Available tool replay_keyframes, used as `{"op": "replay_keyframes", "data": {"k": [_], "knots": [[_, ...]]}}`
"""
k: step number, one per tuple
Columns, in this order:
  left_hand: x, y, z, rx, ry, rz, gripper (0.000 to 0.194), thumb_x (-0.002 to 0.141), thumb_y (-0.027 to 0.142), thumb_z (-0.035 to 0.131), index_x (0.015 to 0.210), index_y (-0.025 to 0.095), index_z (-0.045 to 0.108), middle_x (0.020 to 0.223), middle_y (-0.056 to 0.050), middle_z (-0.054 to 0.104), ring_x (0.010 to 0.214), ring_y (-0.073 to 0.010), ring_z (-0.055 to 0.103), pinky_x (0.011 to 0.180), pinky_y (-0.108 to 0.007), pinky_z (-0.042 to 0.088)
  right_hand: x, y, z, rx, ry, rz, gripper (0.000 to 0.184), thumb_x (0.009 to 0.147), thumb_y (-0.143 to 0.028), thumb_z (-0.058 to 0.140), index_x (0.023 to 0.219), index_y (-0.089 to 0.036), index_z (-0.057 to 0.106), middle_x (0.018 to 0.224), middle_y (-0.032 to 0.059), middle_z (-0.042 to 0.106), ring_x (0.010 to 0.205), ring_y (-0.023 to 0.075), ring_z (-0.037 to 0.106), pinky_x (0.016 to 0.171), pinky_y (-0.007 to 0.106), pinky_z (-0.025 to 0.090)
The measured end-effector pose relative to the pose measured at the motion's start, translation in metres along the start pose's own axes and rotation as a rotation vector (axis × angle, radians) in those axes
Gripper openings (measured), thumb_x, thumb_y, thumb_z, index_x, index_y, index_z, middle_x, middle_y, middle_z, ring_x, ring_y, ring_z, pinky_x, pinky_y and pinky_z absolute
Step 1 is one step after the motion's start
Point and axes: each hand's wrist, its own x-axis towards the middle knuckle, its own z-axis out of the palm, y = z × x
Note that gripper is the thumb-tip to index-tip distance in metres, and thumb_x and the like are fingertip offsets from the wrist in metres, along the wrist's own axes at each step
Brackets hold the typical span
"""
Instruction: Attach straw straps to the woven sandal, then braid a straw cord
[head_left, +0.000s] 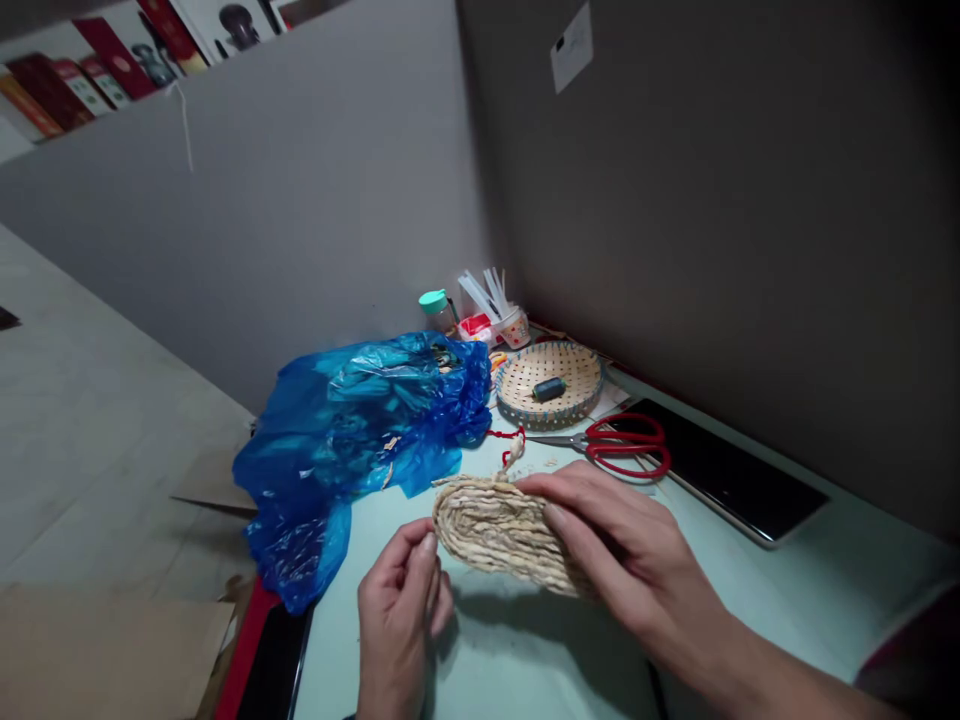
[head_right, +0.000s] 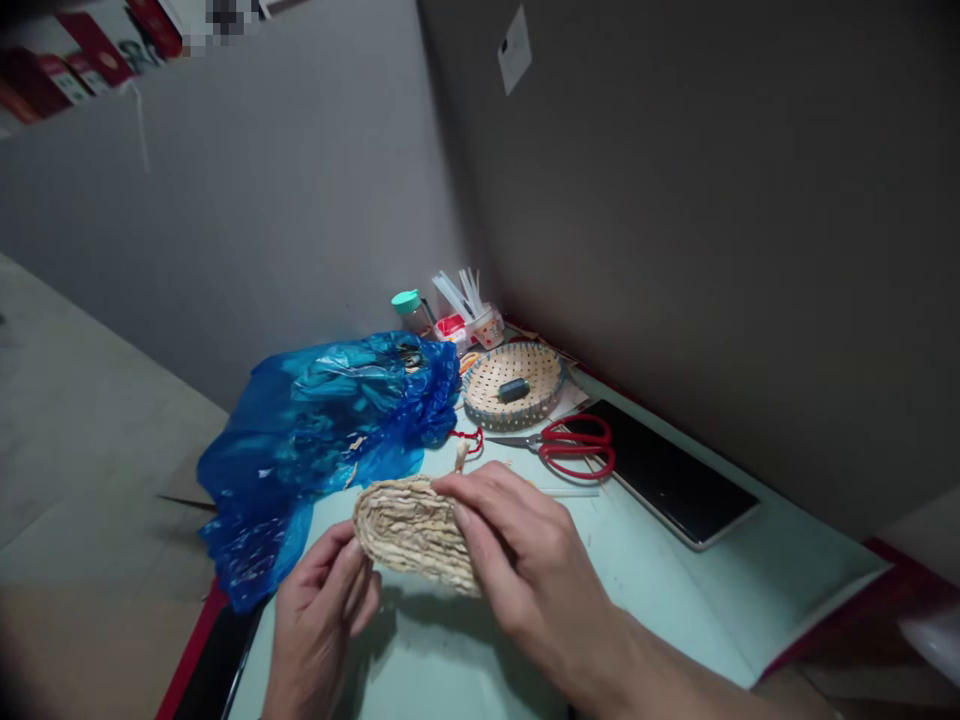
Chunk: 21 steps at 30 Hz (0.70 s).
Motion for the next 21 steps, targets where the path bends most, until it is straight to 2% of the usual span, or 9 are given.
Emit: {"op": "replay_keyframes", "data": {"k": [1,3,4,6,9,13,16,19,21], "knots": [[0.0,-0.001,0.001,-0.015,-0.024,-0.006,0.027,0.083,0.042,0.069,0.09,0.016,0.068,0.045,0.009,0.041,0.036,-0.0036,0.033,0.039,-0.014,0.027,-0.002,-0.002,0.003,-0.011,0.019,-0.055,0.031,0.095,-0.006,0.048,0.117,-0.021,0.064,0.103,0.0041,0.066,0.093,0.013,0.061,0.082,0.022,0.049],[0.0,-0.002,0.002,-0.051,-0.072,-0.005,0.022,0.083,0.037,0.069,0.091,0.016,0.07,0.053,0.004,0.055,0.044,-0.0066,0.046,0.047,-0.017,0.04,-0.006,-0.005,0.007,-0.034,0.027,-0.147,0.037,0.093,-0.001,0.046,0.123,-0.016,0.06,0.105,0.0074,0.064,0.095,0.0143,0.06,0.084,0.024,0.05],[-0.001,-0.002,0.003,-0.069,-0.092,-0.002,0.02,0.083,0.034,0.071,0.094,0.017,0.071,0.064,0.001,0.064,0.054,-0.0091,0.055,0.057,-0.02,0.047,-0.008,-0.007,0.009,-0.05,0.024,-0.183,0.039,0.092,0.001,0.046,0.126,-0.014,0.058,0.107,0.0091,0.063,0.097,0.0153,0.059,0.086,0.026,0.05],[-0.003,0.0,0.006,-0.098,-0.128,-0.011,0.021,0.08,0.027,0.073,0.1,0.019,0.072,0.092,-0.004,0.073,0.079,-0.0153,0.066,0.077,-0.025,0.052,-0.011,-0.008,0.012,-0.084,0.008,-0.237,0.042,0.09,0.004,0.046,0.128,-0.01,0.055,0.11,0.0115,0.061,0.101,0.0172,0.057,0.09,0.029,0.049],[-0.009,0.005,0.011,-0.216,-0.161,-0.046,0.031,0.079,0.021,0.073,0.11,0.022,0.07,0.113,-0.006,0.071,0.107,-0.0223,0.064,0.098,-0.033,0.047,-0.013,-0.009,0.014,-0.135,-0.006,-0.284,0.044,0.088,0.006,0.045,0.13,-0.006,0.052,0.113,0.0132,0.06,0.104,0.0187,0.056,0.093,0.03,0.048],[-0.016,0.012,0.013,-0.556,-0.228,-0.101,0.048,0.076,0.026,0.072,0.123,0.022,0.063,0.136,-0.012,0.059,0.131,-0.0314,0.048,0.109,-0.045,0.038,-0.014,-0.008,0.02,-0.197,-0.02,-0.29,0.046,0.088,0.005,0.046,0.132,-0.008,0.05,0.112,0.0131,0.061,0.102,0.0205,0.057,0.089,0.032,0.049],[-0.018,0.013,0.012,-0.639,-0.233,-0.173,0.051,0.076,0.03,0.072,0.125,0.021,0.059,0.129,-0.014,0.061,0.125,-0.0324,0.053,0.105,-0.048,0.041,-0.017,-0.008,0.028,-0.199,-0.06,-0.241,0.048,0.088,0.002,0.047,0.133,-0.012,0.047,0.109,0.012,0.062,0.099,0.0211,0.058,0.086,0.034,0.05],[-0.018,0.011,0.011,-0.539,-0.17,-0.237,0.043,0.08,0.021,0.07,0.121,0.024,0.056,0.1,-0.006,0.068,0.099,-0.0232,0.066,0.094,-0.041,0.048,-0.02,-0.01,0.029,-0.179,-0.139,-0.157,0.042,0.091,-0.004,0.047,0.131,-0.019,0.048,0.106,0.0084,0.065,0.093,0.0195,0.061,0.083,0.032,0.051],[-0.018,0.01,0.01,-0.5,-0.14,-0.246,0.035,0.081,0.015,0.069,0.113,0.023,0.057,0.089,-0.002,0.066,0.086,-0.017,0.065,0.087,-0.033,0.049,-0.02,-0.012,0.023,-0.189,-0.215,-0.052,0.035,0.094,-0.012,0.051,0.127,-0.022,0.052,0.108,0.0064,0.067,0.095,0.0191,0.063,0.083,0.031,0.053]]}}
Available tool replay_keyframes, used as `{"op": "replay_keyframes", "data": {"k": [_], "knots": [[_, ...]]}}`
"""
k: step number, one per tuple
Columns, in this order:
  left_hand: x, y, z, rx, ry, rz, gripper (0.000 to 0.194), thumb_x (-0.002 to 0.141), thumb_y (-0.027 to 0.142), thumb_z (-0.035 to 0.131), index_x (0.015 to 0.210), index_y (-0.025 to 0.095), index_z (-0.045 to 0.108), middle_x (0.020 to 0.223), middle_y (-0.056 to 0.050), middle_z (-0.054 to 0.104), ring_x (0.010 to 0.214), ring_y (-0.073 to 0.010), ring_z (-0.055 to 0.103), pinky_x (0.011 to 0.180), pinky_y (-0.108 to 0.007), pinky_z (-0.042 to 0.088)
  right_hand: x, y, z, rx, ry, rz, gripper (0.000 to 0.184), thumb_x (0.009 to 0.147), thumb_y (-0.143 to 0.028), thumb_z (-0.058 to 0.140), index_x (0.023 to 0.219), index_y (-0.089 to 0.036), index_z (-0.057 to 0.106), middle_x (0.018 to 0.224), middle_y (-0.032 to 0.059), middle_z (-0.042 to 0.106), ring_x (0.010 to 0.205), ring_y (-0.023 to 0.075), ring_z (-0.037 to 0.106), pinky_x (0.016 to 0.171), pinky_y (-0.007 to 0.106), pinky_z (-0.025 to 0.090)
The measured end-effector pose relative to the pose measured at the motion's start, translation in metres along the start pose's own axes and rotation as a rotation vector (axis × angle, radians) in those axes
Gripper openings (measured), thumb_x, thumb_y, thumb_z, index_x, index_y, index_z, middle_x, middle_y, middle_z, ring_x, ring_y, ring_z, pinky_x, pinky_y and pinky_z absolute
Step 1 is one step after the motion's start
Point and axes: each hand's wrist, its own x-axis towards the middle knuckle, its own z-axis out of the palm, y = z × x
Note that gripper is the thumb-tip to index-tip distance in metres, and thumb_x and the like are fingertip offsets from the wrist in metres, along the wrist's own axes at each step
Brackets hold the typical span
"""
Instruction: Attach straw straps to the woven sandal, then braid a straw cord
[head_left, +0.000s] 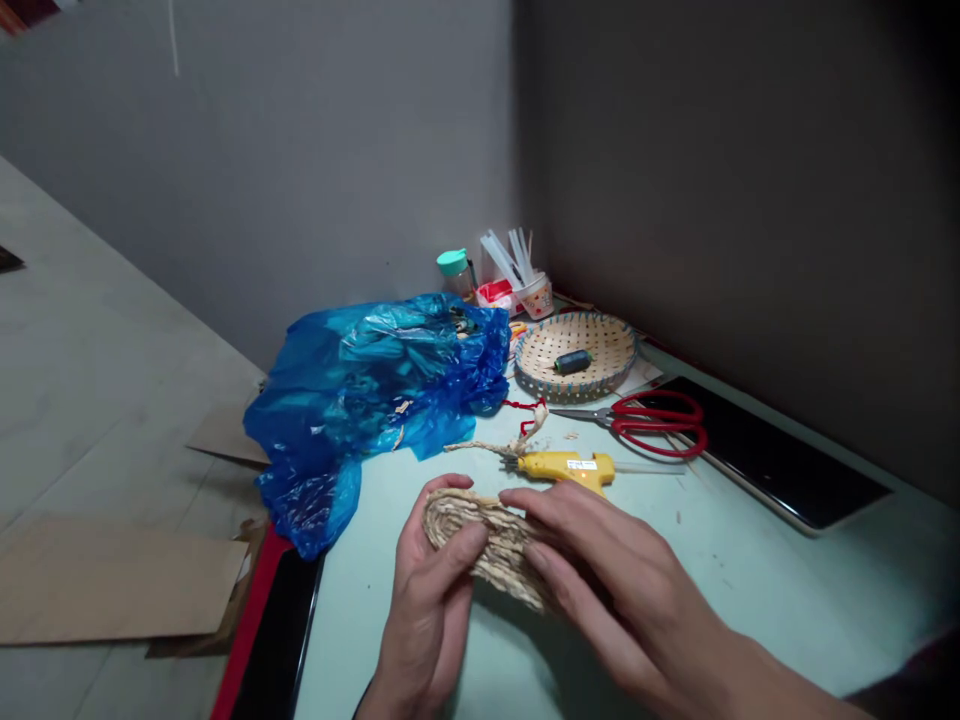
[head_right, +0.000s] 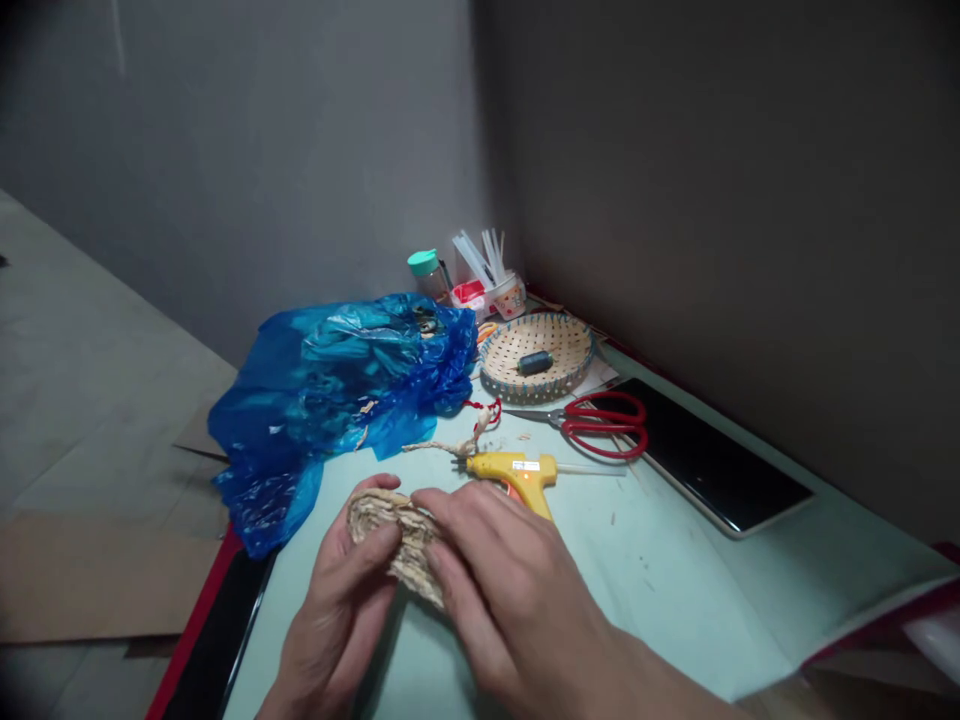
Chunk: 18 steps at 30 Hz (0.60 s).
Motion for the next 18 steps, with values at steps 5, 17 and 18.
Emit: {"op": "replay_keyframes", "data": {"k": [5,17,18], "knots": [[-0.005,0.001,0.007,0.038,-0.025,0.03,0.024,0.078,0.013,0.072,0.097,0.02,0.058,0.085,0.0,0.063,0.079,-0.0134,0.06,0.079,-0.027,0.048,0.009,0.001,-0.024,-0.065,-0.139,0.152,0.027,0.097,-0.031,0.052,0.121,-0.024,0.06,0.118,0.0045,0.067,0.107,0.0205,0.063,0.089,0.03,0.053],[-0.006,0.001,0.011,0.239,0.009,-0.023,0.029,0.069,0.026,0.079,0.085,0.019,0.055,0.07,0.002,0.056,0.064,-0.0121,0.049,0.062,-0.023,0.041,0.029,0.01,-0.029,0.084,-0.238,0.154,0.009,0.095,-0.025,0.06,0.1,-0.023,0.067,0.095,0.0007,0.069,0.086,0.0158,0.064,0.078,0.024,0.048],[-0.007,0.001,0.012,0.224,0.01,-0.025,0.028,0.07,0.027,0.079,0.085,0.019,0.056,0.071,0.002,0.056,0.065,-0.0121,0.05,0.063,-0.023,0.041,0.029,0.011,-0.029,0.089,-0.239,0.146,0.008,0.094,-0.024,0.061,0.098,-0.022,0.067,0.092,0.0009,0.069,0.083,0.0156,0.063,0.075,0.024,0.047]]}}
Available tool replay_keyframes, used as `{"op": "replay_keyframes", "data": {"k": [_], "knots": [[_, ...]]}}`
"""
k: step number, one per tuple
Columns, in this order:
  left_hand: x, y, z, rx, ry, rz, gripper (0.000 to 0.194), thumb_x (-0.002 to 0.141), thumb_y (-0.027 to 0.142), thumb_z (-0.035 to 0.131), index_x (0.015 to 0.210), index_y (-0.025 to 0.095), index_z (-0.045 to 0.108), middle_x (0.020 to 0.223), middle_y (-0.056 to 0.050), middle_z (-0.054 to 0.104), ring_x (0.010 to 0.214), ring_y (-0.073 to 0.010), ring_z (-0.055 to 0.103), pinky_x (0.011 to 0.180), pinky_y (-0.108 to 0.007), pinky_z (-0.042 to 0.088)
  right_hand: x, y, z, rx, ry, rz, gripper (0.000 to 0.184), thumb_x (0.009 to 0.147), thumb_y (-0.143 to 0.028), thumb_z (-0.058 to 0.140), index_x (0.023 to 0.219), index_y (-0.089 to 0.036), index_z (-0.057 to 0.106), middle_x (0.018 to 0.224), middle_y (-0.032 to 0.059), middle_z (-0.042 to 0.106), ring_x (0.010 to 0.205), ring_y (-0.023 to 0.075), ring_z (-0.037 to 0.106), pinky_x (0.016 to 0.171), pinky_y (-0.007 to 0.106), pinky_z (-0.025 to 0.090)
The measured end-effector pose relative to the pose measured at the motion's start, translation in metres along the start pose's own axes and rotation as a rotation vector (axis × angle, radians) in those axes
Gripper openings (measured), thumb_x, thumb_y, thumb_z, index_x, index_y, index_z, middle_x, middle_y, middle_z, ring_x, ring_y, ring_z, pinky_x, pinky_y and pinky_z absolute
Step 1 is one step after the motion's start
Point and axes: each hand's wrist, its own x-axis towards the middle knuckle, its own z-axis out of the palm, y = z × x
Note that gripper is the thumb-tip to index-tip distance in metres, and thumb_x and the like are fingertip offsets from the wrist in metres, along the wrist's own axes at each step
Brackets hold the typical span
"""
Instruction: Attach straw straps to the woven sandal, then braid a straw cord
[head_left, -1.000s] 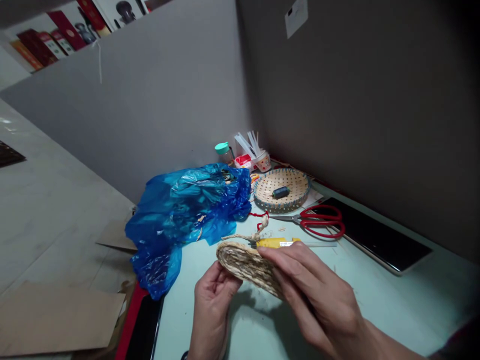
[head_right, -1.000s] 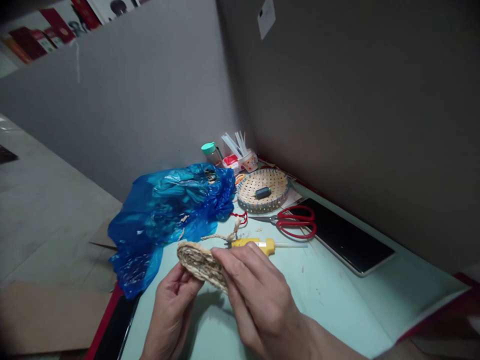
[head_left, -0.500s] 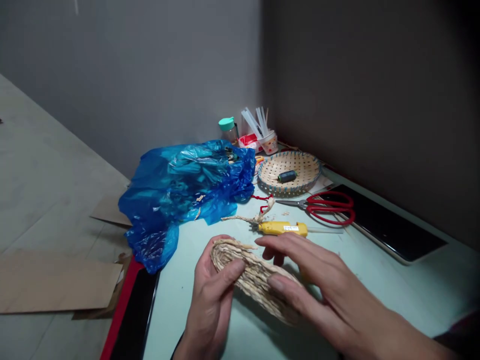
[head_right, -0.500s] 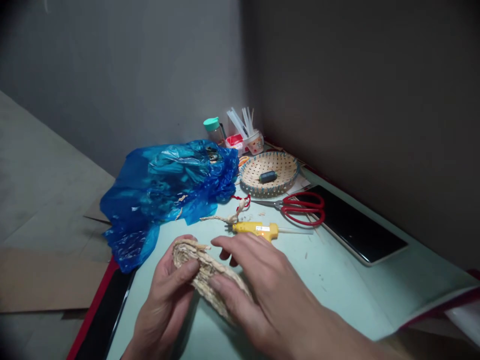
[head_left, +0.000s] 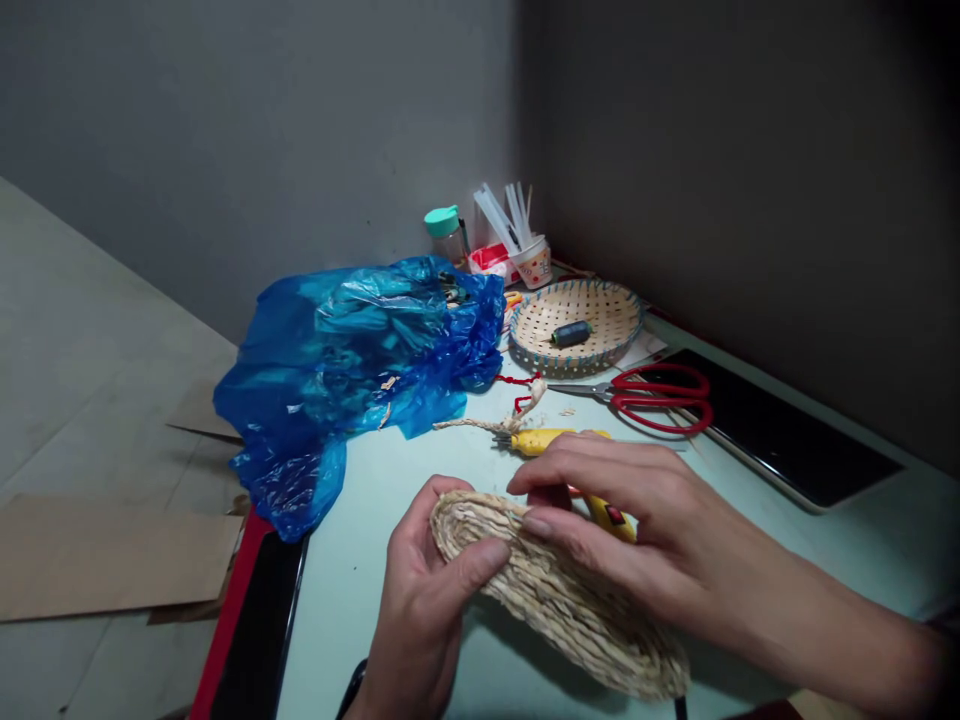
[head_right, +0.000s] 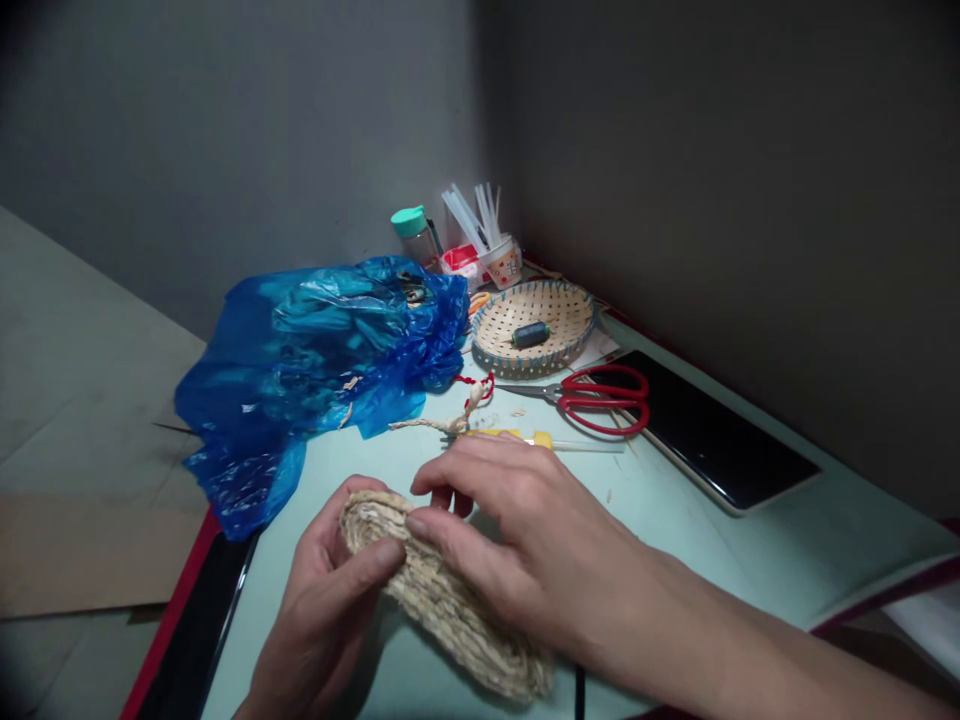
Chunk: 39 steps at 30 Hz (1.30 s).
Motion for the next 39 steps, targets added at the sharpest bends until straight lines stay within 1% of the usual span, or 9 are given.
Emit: {"op": "replay_keyframes", "data": {"k": [11,15,20,23,26,29,31,34,39], "knots": [[0.0,-0.001,0.003,0.033,0.105,-0.011,0.028,0.066,0.03,0.082,0.085,0.017,0.064,0.072,-0.002,0.064,0.066,-0.0158,0.058,0.064,-0.026,0.045,0.008,0.004,-0.013,0.04,-0.084,0.057,0.013,0.095,-0.021,0.057,0.088,-0.023,0.067,0.083,-0.0034,0.068,0.076,0.0126,0.062,0.069,0.022,0.044],[0.001,-0.002,0.003,0.017,0.108,-0.032,0.025,0.067,0.028,0.081,0.082,0.018,0.064,0.072,-0.001,0.065,0.065,-0.0143,0.059,0.065,-0.024,0.045,0.01,0.001,-0.013,-0.036,-0.075,-0.019,0.014,0.091,-0.012,0.057,0.082,-0.019,0.066,0.076,-0.0026,0.064,0.07,0.0115,0.058,0.065,0.022,0.042],[0.002,-0.003,-0.002,-0.034,0.097,-0.086,0.026,0.069,0.029,0.081,0.084,0.018,0.063,0.074,-0.002,0.065,0.065,-0.0167,0.063,0.067,-0.028,0.049,0.012,0.0,-0.012,-0.1,-0.135,-0.086,0.019,0.095,-0.015,0.053,0.083,-0.017,0.068,0.075,0.001,0.066,0.072,0.0144,0.059,0.066,0.025,0.042],[0.004,-0.005,-0.009,-0.051,0.063,-0.088,0.026,0.07,0.028,0.081,0.086,0.017,0.064,0.079,-0.003,0.065,0.067,-0.0166,0.063,0.067,-0.028,0.052,0.012,0.001,-0.021,-0.073,-0.15,-0.027,0.018,0.099,-0.026,0.054,0.106,-0.022,0.069,0.086,0.0002,0.071,0.08,0.0146,0.063,0.071,0.023,0.043],[0.005,-0.003,-0.015,-0.044,0.068,-0.08,0.027,0.071,0.028,0.08,0.091,0.018,0.065,0.084,-0.004,0.066,0.071,-0.0168,0.064,0.065,-0.026,0.053,0.009,0.008,-0.035,-0.147,-0.072,0.085,0.033,0.101,-0.038,0.048,0.13,-0.025,0.058,0.089,0.0004,0.071,0.08,0.0162,0.064,0.07,0.025,0.043],[0.005,0.002,-0.021,-0.023,0.096,-0.07,0.029,0.073,0.028,0.079,0.097,0.018,0.067,0.086,-0.005,0.067,0.074,-0.0177,0.064,0.066,-0.025,0.055,0.0,0.022,-0.043,-0.323,-0.061,0.164,0.031,0.104,-0.035,0.039,0.108,-0.02,0.066,0.08,0.0024,0.069,0.066,0.0154,0.061,0.062,0.026,0.04],[0.007,0.007,-0.024,-0.031,0.126,-0.048,0.03,0.074,0.029,0.077,0.1,0.018,0.068,0.087,-0.007,0.068,0.076,-0.0195,0.065,0.065,-0.027,0.056,-0.01,0.033,-0.038,-0.467,-0.176,0.267,0.034,0.103,-0.035,0.04,0.088,-0.018,0.065,0.074,0.0038,0.066,0.06,0.0161,0.058,0.057,0.027,0.037],[0.009,0.013,-0.028,-0.074,0.192,0.018,0.031,0.074,0.028,0.076,0.102,0.02,0.069,0.093,-0.008,0.069,0.077,-0.0216,0.066,0.064,-0.03,0.057,-0.025,0.042,-0.018,-0.672,-0.285,0.416,0.034,0.1,-0.042,0.045,0.085,-0.016,0.062,0.079,0.0083,0.065,0.064,0.0217,0.061,0.057,0.031,0.035],[0.01,0.018,-0.028,-0.102,0.22,0.074,0.032,0.076,0.025,0.073,0.108,0.021,0.068,0.097,-0.007,0.069,0.08,-0.0217,0.066,0.071,-0.033,0.059,-0.033,0.04,0.014,-0.743,-0.171,0.506,0.033,0.094,-0.048,0.053,0.096,-0.015,0.056,0.095,0.012,0.065,0.08,0.0299,0.064,0.06,0.033,0.035]]}}
